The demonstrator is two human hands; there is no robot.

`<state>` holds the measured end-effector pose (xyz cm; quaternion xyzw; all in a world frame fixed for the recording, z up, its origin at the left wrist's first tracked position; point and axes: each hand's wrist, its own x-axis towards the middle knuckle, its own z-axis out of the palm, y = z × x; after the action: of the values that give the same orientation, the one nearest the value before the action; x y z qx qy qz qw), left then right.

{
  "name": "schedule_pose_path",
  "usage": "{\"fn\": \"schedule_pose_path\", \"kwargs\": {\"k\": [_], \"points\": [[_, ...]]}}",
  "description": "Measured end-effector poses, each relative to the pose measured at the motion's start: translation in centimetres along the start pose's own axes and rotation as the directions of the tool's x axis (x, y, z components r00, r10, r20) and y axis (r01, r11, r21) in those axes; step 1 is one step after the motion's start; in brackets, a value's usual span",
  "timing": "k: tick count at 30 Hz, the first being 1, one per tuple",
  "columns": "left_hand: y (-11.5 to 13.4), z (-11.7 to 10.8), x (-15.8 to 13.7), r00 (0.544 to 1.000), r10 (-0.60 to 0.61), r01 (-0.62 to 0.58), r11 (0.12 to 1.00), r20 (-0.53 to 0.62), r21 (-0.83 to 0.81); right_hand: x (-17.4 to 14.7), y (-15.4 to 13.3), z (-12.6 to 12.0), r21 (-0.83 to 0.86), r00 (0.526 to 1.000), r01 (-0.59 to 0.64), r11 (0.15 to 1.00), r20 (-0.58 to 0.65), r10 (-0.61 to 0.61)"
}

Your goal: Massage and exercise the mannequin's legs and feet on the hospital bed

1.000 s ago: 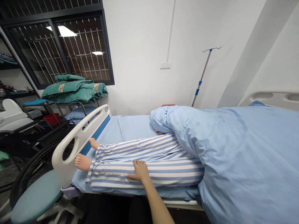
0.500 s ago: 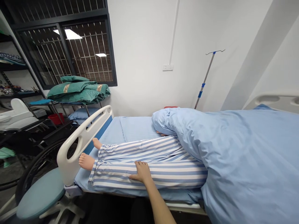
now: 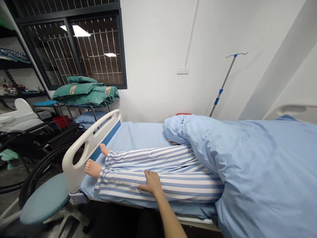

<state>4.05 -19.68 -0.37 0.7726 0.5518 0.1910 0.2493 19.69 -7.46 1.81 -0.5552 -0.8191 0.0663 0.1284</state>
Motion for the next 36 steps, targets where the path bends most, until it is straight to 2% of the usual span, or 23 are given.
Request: {"fn": "schedule_pose_path", "kwargs": {"k": [2,4,8,11,15,18,21,25,29,32,36], "points": [[0.5,0.5,-0.5,0.998,-0.056,0.055,0.996,-0.018,-0.074,0.0,0.0,0.1,0.000,1.000,0.007,1.000,-0.005,-0.007],[0.5,-0.2,0.0,0.992,-0.112,0.103,0.983,-0.050,-0.151,0.0,0.0,0.1,-0.002,1.000,0.011,1.000,-0.013,-0.011],[-1.7,-5.0,3.8,0.944,-0.263,0.188,0.926,-0.199,-0.328,0.0,0.1,0.3,-0.013,1.000,0.005,1.000,-0.018,-0.006],[-4.8,-8.9,7.4,0.922,-0.269,0.210,0.952,-0.278,-0.223,0.1,0.1,0.4,-0.024,1.000,0.010,1.000,-0.012,-0.011],[-9.2,-11.3,10.5,0.893,-0.248,0.275,0.961,-0.376,0.019,0.2,0.2,0.3,-0.021,1.000,0.020,1.000,-0.013,-0.020],[-11.6,-12.0,11.8,0.907,-0.263,0.324,0.935,-0.330,0.143,0.2,0.2,0.3,0.001,1.000,0.020,1.000,-0.013,-0.020],[-12.9,-12.3,12.7,0.929,-0.243,0.313,0.918,-0.280,0.242,0.3,0.2,0.3,0.009,1.000,0.008,1.000,0.011,-0.008],[-13.4,-12.1,13.4,0.944,-0.255,0.315,0.884,-0.208,0.346,0.5,0.0,0.1,0.000,0.998,0.000,1.000,0.056,0.000],[-13.3,-11.7,13.3,0.937,-0.281,0.342,0.852,-0.205,0.396,0.7,-0.1,-0.1,0.004,0.993,-0.019,1.000,0.114,0.019],[-13.2,-11.7,13.3,0.937,-0.282,0.344,0.851,-0.208,0.395,1.1,0.1,-0.4,0.030,0.978,-0.059,0.998,0.203,0.051],[-13.2,-11.7,13.3,0.930,-0.301,0.362,0.850,-0.212,0.382,2.9,0.2,-1.4,0.147,0.926,-0.116,0.982,0.375,0.053]]}}
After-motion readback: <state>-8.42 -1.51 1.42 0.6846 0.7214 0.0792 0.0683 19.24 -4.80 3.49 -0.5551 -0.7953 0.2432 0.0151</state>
